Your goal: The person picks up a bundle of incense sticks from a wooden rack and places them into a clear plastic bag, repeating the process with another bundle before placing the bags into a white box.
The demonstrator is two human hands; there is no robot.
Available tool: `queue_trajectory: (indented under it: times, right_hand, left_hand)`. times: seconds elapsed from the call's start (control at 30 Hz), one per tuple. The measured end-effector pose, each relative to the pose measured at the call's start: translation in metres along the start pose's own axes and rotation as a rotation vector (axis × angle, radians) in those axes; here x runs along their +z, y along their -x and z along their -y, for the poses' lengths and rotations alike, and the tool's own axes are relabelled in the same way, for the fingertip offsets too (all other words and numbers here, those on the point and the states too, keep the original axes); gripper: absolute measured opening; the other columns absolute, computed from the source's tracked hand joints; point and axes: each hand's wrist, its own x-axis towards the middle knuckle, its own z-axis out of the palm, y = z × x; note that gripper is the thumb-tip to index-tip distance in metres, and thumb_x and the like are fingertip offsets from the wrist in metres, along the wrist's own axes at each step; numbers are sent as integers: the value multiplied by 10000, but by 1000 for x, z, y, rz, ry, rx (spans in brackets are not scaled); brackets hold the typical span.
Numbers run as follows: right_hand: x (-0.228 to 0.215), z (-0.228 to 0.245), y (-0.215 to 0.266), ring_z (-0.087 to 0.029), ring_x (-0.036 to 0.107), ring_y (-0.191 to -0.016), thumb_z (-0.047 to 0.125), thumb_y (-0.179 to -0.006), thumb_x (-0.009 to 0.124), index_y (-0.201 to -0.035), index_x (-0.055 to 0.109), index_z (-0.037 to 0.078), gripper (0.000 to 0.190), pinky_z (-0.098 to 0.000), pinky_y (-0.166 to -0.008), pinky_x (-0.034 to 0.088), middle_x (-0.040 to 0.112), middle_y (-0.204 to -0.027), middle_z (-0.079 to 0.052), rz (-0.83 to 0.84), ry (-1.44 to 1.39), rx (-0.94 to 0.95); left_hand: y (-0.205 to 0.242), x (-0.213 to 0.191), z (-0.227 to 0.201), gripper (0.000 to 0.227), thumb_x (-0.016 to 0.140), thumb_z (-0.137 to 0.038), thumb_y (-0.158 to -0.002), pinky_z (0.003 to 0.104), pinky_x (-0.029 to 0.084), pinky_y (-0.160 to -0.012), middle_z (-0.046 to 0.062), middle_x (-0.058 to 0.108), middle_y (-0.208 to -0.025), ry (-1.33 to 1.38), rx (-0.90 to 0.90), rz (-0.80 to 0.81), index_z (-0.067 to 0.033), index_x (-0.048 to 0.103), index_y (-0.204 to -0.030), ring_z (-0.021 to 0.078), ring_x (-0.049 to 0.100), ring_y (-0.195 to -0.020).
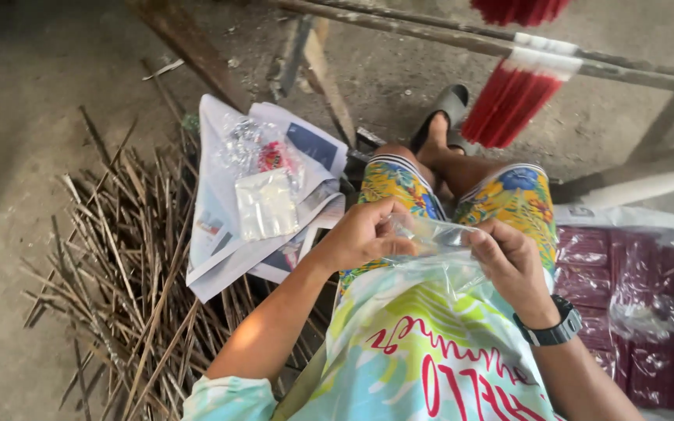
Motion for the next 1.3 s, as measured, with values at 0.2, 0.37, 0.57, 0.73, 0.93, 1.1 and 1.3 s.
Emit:
queue_trajectory:
  times: [0.2,0.37,0.57,0.73,0.93,1.1,1.3]
  right_hand:
    - [-16,5,2,-29,316,-410,280,-914,458,-633,561,72,365,-157,-402,295,344,-436,57,-27,2,37]
    - [-21,46,-7,-166,439,-490,221,-703,675,-707,573,52,198,-325,-506,405,488,-476,-108,149,325,81]
    - [-46,1,0,-130,523,-622,62,-808,519,-833,596,11,96,-304,-671,450,569,-613,-36,137,16,185]
    - [-45,-18,6,-98,478,-633,58,-831,533,-826,581,7,70,-243,-646,416,515,-636,-18,19,-244,174]
    - [-20,-26,4,-89,432,-533,93,-812,603,-719,526,2,151,-206,-511,369,485,-542,-29,-156,-287,63]
    - [14,7,5,-46,396,-524,101,-824,587,-722,488,49,151,-168,-479,304,458,-550,32,-248,-416,58]
    - [8,0,10,-81,413,-515,184,-890,494,-702,453,76,221,-206,-482,314,430,-565,0,-297,-598,144]
  left_hand:
    - [-11,-2,-21,225,677,-232,-750,207,359,-461,15,427,-452,55,75,82,-82,514,-717,78,425,-460]
    - [-18,-3,-27,238,516,-220,-875,219,413,-473,26,509,-477,99,121,-43,-77,561,-690,80,451,-451]
    - [-27,-39,-12,194,481,-226,-879,206,415,-573,-16,416,-513,-54,134,-415,-107,544,-739,69,419,-524]
    - [-23,-51,-4,139,566,-203,-836,254,449,-573,14,469,-679,-407,178,-616,-71,524,-822,117,510,-592]
    - [-20,21,-35,112,618,-167,-776,235,445,-564,-35,480,-626,-506,446,-497,-132,518,-741,138,528,-561]
    - [-11,84,-61,239,644,-317,-720,251,501,-524,0,580,-635,-407,427,-168,-126,521,-794,135,614,-578]
    - [-22,83,-62,419,561,-466,-749,327,509,-541,101,576,-648,-454,279,-29,-61,470,-810,222,622,-602]
